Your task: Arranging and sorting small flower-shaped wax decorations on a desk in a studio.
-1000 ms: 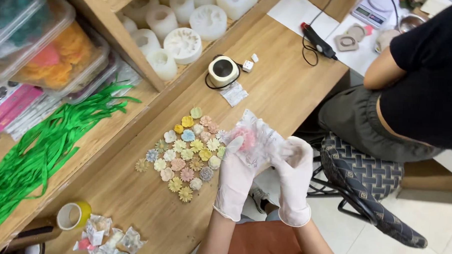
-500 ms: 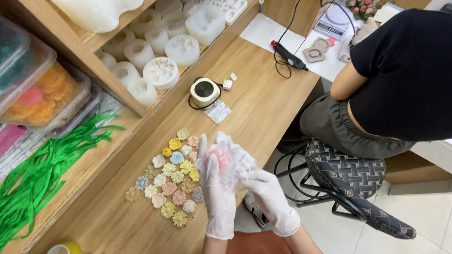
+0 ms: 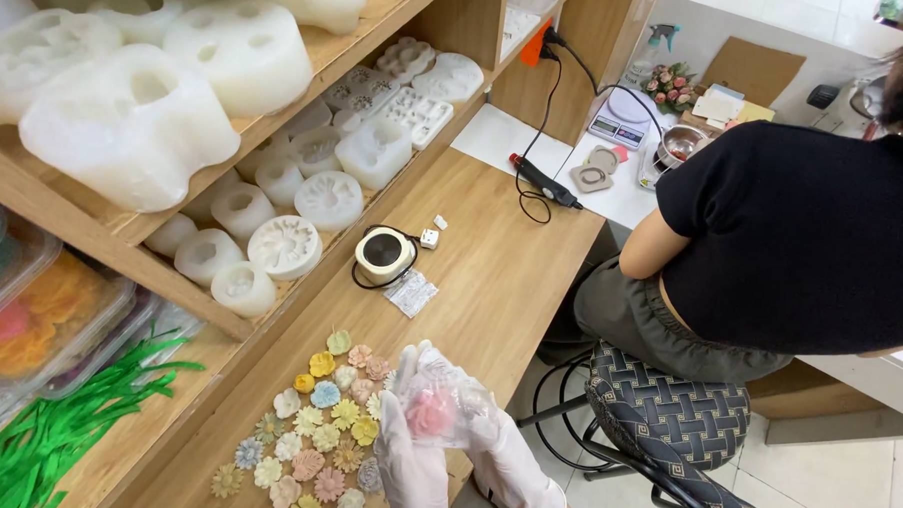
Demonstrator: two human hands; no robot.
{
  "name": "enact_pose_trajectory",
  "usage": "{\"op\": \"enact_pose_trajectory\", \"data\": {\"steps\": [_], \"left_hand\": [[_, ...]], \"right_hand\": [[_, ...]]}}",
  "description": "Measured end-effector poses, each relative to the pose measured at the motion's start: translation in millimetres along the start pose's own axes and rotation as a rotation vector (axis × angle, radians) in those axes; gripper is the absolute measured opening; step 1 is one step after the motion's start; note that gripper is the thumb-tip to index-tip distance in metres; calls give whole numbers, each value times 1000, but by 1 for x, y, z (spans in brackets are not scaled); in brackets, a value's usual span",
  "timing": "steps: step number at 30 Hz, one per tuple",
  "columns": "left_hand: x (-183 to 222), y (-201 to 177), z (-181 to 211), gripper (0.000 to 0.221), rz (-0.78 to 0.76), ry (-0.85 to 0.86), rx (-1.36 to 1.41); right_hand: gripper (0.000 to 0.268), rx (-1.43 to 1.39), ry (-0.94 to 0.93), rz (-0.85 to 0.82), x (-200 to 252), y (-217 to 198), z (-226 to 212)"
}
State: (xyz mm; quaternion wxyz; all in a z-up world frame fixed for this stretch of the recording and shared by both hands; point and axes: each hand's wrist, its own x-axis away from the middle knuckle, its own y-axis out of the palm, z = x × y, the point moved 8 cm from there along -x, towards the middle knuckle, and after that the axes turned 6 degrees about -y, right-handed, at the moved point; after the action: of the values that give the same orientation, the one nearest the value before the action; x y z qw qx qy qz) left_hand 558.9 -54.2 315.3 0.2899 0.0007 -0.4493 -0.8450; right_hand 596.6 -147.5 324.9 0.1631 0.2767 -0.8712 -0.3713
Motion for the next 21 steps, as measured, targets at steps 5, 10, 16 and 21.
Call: {"op": "enact_pose_trajectory", "data": {"steps": [5,10,16,21], "left_hand": [[-1,8,-6,57,-119,95,-372],[-11,-32,-15,52,-5,185,-466],[2,-145,26,53,369,248,-193],[67,-264,67,57,710,315,159]], "right_hand": [[91,-32,103,63,-10,-40,25],[92,-92,199,-78,-17,-38,45],[76,-105,478,-151,-23,-43,117],[57,-68,717,-110,-39,-63,241]]}}
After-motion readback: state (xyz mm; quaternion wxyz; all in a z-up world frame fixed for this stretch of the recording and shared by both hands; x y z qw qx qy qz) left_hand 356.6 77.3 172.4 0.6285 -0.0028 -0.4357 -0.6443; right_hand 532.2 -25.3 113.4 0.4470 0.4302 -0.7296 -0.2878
